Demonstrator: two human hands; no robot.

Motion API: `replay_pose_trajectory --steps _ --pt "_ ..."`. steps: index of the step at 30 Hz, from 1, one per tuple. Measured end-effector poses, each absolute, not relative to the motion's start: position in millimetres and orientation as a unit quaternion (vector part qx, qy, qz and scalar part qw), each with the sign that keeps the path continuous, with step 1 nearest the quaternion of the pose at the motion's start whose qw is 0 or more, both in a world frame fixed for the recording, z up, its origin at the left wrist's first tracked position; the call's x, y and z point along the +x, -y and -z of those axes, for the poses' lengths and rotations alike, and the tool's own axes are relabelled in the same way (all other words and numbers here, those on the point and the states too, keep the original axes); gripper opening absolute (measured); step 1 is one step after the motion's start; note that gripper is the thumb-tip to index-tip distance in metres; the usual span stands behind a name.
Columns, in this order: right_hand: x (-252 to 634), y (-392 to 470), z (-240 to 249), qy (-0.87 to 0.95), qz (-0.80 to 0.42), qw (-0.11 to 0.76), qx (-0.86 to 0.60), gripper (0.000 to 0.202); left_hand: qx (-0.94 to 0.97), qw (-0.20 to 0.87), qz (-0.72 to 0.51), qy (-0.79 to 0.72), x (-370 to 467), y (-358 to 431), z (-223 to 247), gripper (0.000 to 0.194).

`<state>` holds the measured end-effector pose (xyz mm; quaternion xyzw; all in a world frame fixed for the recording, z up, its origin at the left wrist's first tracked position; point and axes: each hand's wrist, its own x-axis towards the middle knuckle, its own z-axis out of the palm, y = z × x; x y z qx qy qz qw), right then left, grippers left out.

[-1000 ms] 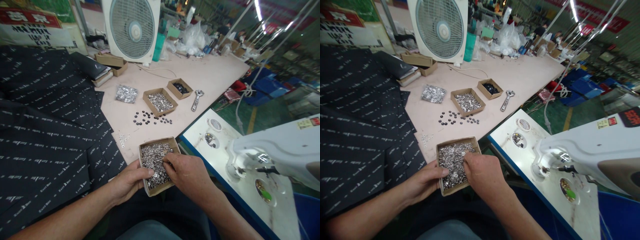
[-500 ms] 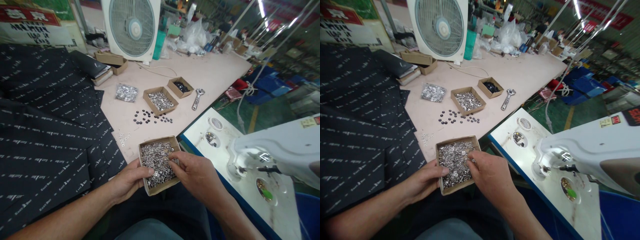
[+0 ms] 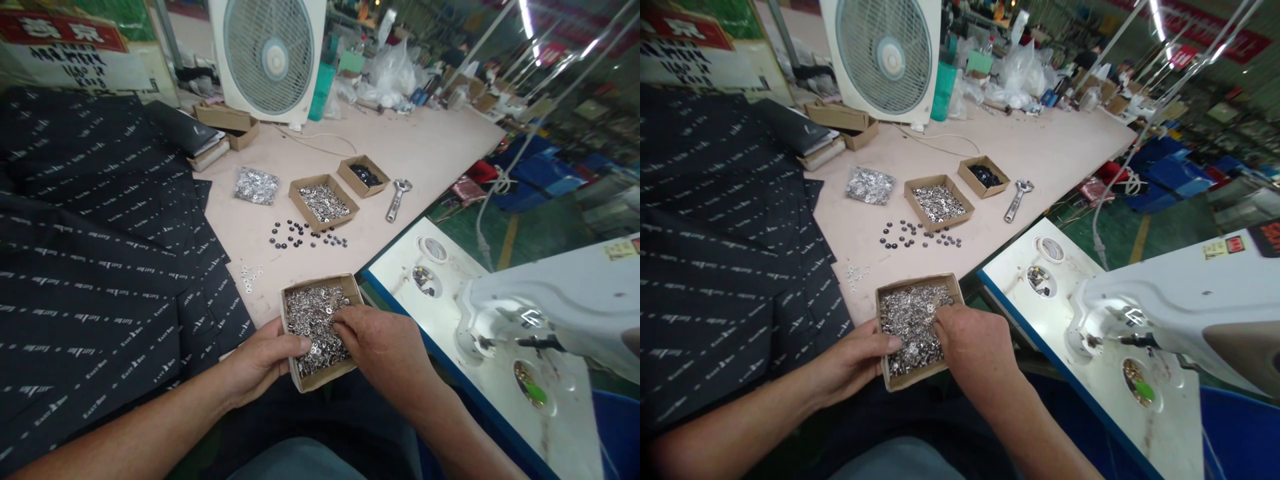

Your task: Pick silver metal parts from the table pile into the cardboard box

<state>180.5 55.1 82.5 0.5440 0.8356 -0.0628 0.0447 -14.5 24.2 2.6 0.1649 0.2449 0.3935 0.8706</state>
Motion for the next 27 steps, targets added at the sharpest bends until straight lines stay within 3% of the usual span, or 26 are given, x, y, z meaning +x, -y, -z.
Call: replay_pose_trajectory --steps 5,9,11,16,18,21,27 --pt "184.4 -57.2 -81.5 -0.83 0.07 0.045 0.552 0.018 0.165 0.872 -0.392 -0.242 -15.8 -23.5 1.2 0.056" --pt "186.2 -56.6 -87.3 -0.813 0.128 -0.031 0.567 0.014 0.165 0.87 -0.395 -0.242 -16.0 -22.0 2.7 0.058" --pt "187.8 -55.3 -91.2 -0.777 0.219 -0.102 0.581 0.016 0.167 0.87 -0.396 -0.243 -15.7 -22.3 1.8 0.059" --pt "190.6 -53.0 -90.4 -0.527 0.587 -0.276 0.549 0.027 0.177 0.868 -0.396 -0.242 -15.3 -23.8 -1.3 0.058" --pt "190.0 -53.9 -86.5 -0.444 0.65 -0.332 0.521 0.022 0.18 0.867 -0.394 -0.246 -15.6 -23.3 -1.1 0.059" --pt "187.8 -55.6 -82.6 -0.451 0.63 -0.354 0.524 0.019 0.176 0.866 -0.393 -0.255 -16.0 -21.7 0.5 0.06" --pt "179.0 -52.4 -77.3 -0.772 0.272 -0.153 0.554 0.011 0.175 0.868 -0.397 -0.243 -15.4 -21.9 0.7 0.052"
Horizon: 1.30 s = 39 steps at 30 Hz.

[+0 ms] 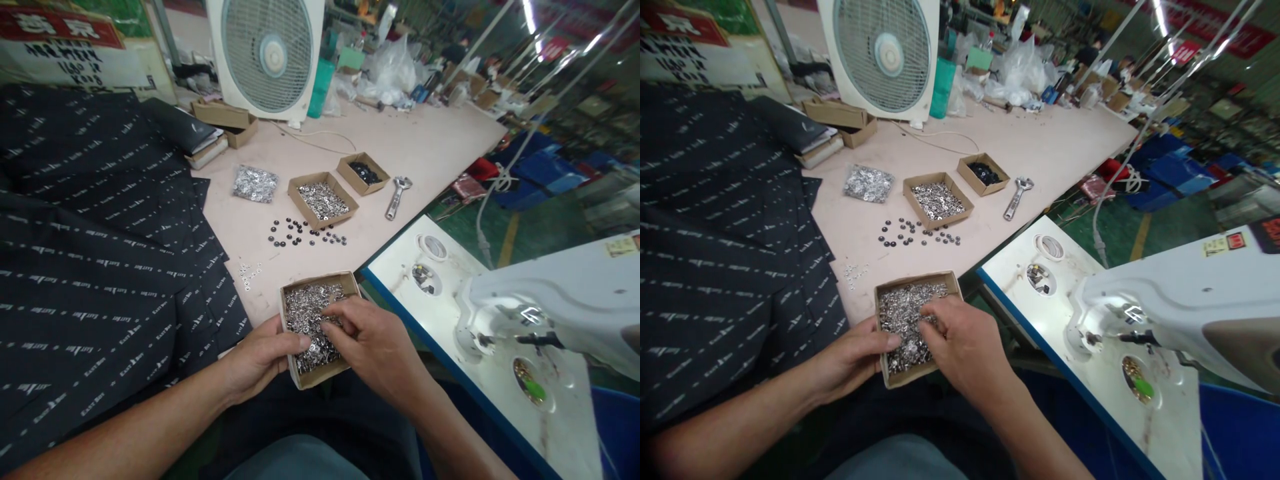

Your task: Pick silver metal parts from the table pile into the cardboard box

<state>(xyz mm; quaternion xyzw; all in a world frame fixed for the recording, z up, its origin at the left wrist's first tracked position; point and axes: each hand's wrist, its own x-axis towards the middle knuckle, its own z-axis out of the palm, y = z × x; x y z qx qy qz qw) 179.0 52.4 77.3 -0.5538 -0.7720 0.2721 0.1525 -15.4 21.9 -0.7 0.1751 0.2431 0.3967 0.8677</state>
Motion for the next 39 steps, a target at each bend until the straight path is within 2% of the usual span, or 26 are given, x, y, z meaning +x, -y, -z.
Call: replay_pose_trajectory --steps 3,8,12,30,39 --pt "175.1 -50.8 -72.4 0.82 -0.188 0.093 -0.533 0.012 0.179 0.867 -0.399 -0.237 -14.8 -22.7 -0.5 0.052" --pt "171.2 -51.8 -72.4 0.825 -0.168 0.048 -0.537 0.009 0.18 0.867 -0.392 -0.251 -14.0 -22.8 -0.4 0.058" --pt "168.8 -53.9 -73.8 0.835 -0.157 0.024 -0.528 0.016 0.181 0.864 -0.389 -0.264 -13.6 -22.2 0.2 0.058" --pt "160.8 -56.1 -77.6 0.813 -0.18 0.038 -0.553 0.011 0.189 0.863 -0.384 -0.27 -14.0 -22.1 -2.4 0.06" --pt "160.2 -54.2 -79.5 0.82 -0.165 0.003 -0.547 0.01 0.186 0.865 -0.385 -0.261 -13.7 -23.1 -1.3 0.056"
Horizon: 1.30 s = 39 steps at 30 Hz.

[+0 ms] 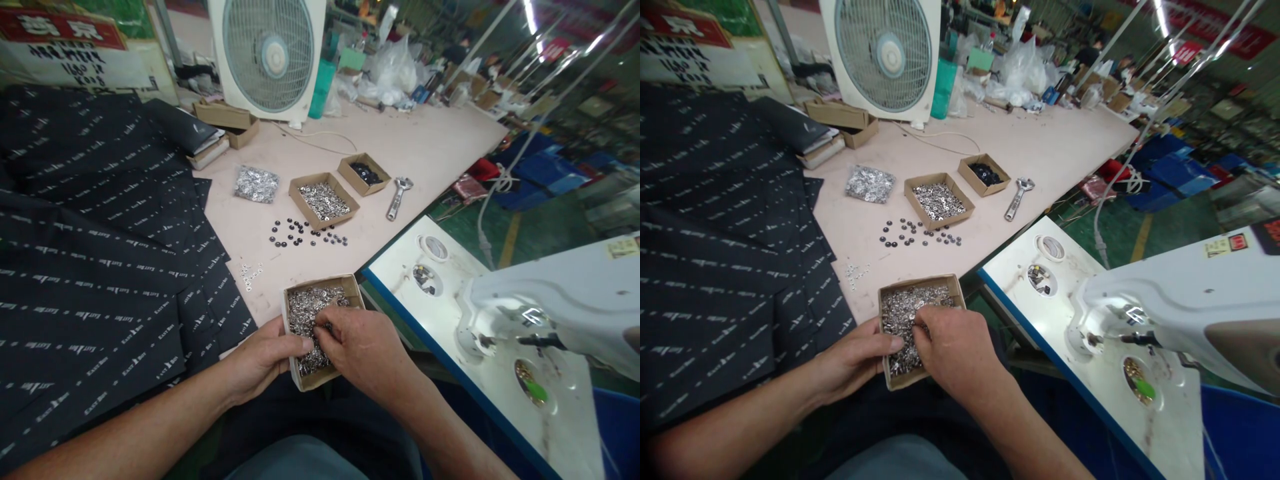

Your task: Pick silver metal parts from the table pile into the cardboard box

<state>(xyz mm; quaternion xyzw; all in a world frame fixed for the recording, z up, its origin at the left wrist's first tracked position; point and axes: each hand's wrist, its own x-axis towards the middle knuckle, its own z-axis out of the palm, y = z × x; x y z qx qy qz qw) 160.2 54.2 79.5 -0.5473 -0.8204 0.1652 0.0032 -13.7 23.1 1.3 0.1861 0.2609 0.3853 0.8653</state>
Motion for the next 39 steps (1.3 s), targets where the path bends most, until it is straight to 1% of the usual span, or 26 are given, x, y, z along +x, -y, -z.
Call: replay_pose_trajectory --steps 4,10,16,22,33,39 --pt "159.2 -53.4 -78.1 0.821 -0.167 0.002 -0.547 0.013 0.184 0.866 -0.384 -0.262 -13.9 -22.9 -0.3 0.056" --pt "159.9 -51.4 -77.6 0.813 -0.191 0.026 -0.549 0.013 0.187 0.866 -0.385 -0.258 -14.5 -21.8 2.7 0.057" --pt "161.8 -47.7 -77.1 0.801 -0.23 0.057 -0.549 0.006 0.186 0.863 -0.387 -0.266 -14.2 -22.3 1.5 0.056" --pt "160.2 -47.8 -74.0 0.798 -0.233 0.055 -0.554 0.006 0.188 0.864 -0.391 -0.255 -15.0 -21.5 -0.5 0.051" --pt "155.1 -47.9 -71.0 0.793 -0.23 0.058 -0.561 0.012 0.203 0.859 -0.392 -0.259 -14.2 -21.3 4.4 0.054" --pt "153.7 -48.9 -71.1 0.788 -0.238 0.061 -0.565 0.013 0.201 0.863 -0.395 -0.243 -12.9 -21.8 -1.0 0.047"
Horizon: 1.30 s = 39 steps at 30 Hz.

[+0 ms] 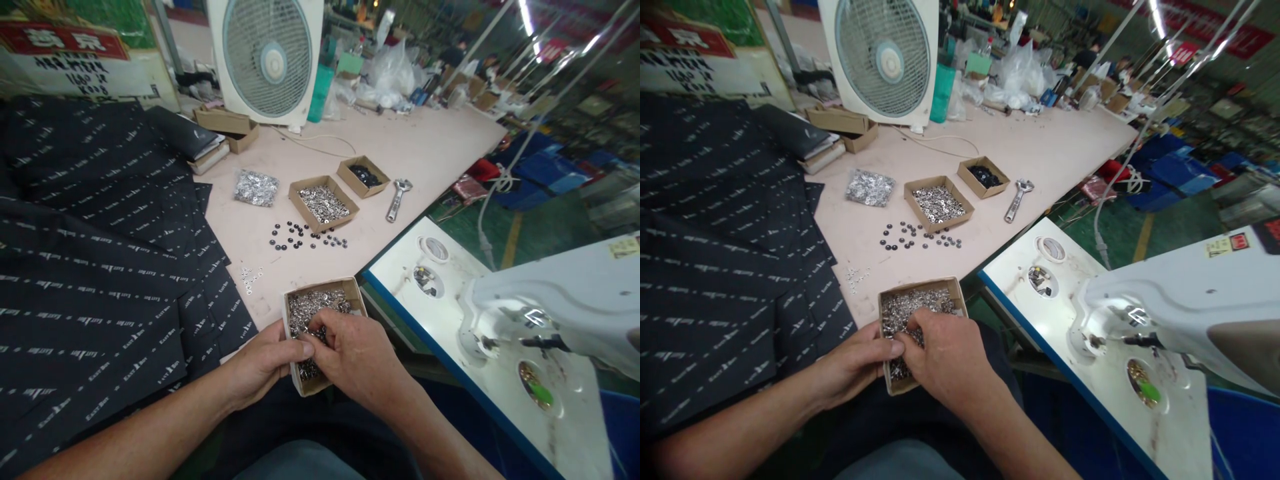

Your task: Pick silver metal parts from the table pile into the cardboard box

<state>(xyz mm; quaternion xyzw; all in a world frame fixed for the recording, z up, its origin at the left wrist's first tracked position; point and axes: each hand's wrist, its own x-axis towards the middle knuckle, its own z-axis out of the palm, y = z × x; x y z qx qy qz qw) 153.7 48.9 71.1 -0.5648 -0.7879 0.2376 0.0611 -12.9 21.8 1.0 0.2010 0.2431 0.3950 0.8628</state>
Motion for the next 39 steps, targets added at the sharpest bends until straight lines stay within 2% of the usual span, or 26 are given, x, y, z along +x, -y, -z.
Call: replay_pose_trajectory --steps 21,28,35,39 --pt "144.2 -48.1 -67.0 0.814 -0.139 0.033 -0.563 0.012 0.198 0.859 -0.397 -0.257 -11.4 -21.9 -1.6 0.044" --pt "140.3 -49.0 -67.5 0.81 -0.16 0.021 -0.564 0.01 0.196 0.857 -0.398 -0.261 -11.8 -21.8 -1.4 0.043" --pt "148.3 -48.3 -66.6 0.784 -0.228 0.091 -0.57 0.008 0.182 0.868 -0.4 -0.233 -12.4 -21.9 -0.3 0.041" --pt "157.5 -50.5 -77.5 0.745 -0.304 0.143 -0.577 0.013 0.164 0.871 -0.403 -0.226 -12.4 -22.7 1.9 0.046"
